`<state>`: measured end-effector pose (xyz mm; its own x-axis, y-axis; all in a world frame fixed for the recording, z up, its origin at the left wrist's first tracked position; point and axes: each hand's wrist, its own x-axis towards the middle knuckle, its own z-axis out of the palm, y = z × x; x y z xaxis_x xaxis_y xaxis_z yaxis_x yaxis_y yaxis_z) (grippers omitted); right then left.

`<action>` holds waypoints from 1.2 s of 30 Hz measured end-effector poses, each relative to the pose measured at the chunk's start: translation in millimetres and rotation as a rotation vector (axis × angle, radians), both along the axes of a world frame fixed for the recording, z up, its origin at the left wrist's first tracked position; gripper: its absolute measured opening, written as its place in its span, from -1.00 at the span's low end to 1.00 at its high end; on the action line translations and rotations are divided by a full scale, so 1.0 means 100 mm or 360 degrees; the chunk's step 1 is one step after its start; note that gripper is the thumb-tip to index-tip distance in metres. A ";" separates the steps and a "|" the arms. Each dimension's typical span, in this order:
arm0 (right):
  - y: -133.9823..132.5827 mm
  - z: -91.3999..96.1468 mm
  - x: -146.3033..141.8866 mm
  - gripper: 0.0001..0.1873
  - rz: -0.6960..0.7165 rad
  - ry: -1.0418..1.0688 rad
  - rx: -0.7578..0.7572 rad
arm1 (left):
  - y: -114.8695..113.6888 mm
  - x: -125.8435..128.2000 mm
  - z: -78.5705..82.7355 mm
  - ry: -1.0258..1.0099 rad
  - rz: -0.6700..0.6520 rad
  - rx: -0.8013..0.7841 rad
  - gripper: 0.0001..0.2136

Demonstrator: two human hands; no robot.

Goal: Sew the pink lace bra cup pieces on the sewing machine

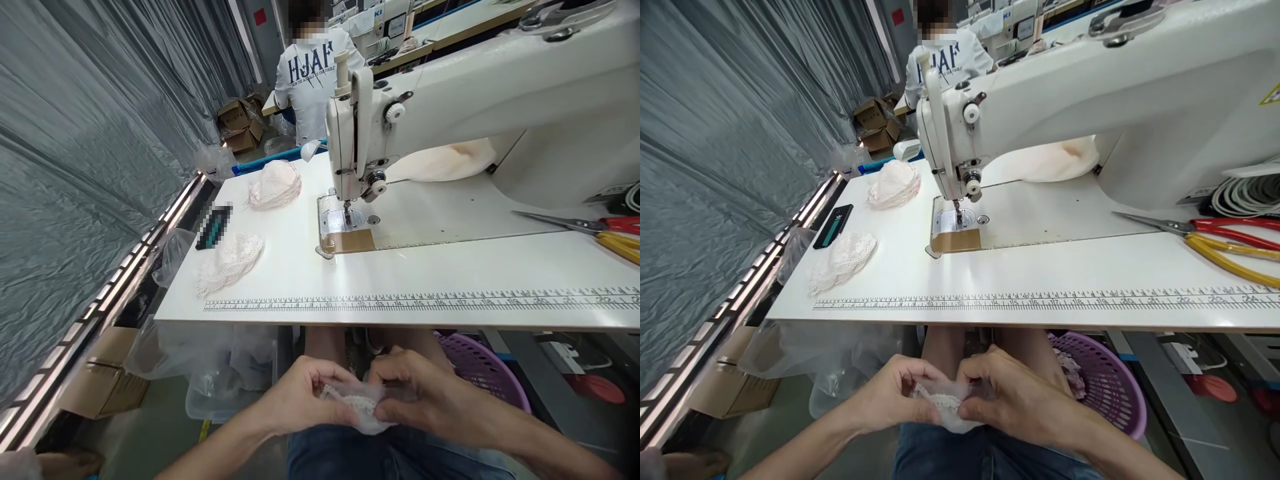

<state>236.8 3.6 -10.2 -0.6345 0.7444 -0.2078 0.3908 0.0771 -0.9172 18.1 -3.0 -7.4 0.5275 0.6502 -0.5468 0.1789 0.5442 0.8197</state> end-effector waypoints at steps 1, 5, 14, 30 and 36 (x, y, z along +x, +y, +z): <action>0.02 0.02 0.00 -0.91 0.0019 0.0020 0.0004 | 0.02 0.02 0.02 0.0062 -0.0033 0.0034 -0.67; 0.05 0.05 0.06 -0.88 0.0076 0.0023 0.0036 | 0.06 0.09 0.03 0.0193 -0.0072 0.0053 -0.72; -0.05 -0.12 0.12 -0.86 0.0006 -0.0235 0.0025 | 0.05 0.08 -0.02 0.0239 0.0079 -0.0037 -0.69; 0.01 -0.10 0.21 -0.93 0.0142 0.0152 -0.0199 | 0.04 -0.01 0.01 0.0163 -0.0022 -0.0127 -0.78; -0.02 -0.09 0.16 -0.88 0.0035 0.0217 -0.0124 | 0.03 0.02 0.02 0.0209 0.0016 -0.0159 -0.77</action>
<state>252.9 1.8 -19.6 -0.6768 0.7151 -0.1749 0.2610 0.0109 -0.9653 20.1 0.0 -5.1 0.4411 0.5938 -0.6729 0.2752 0.6242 0.7312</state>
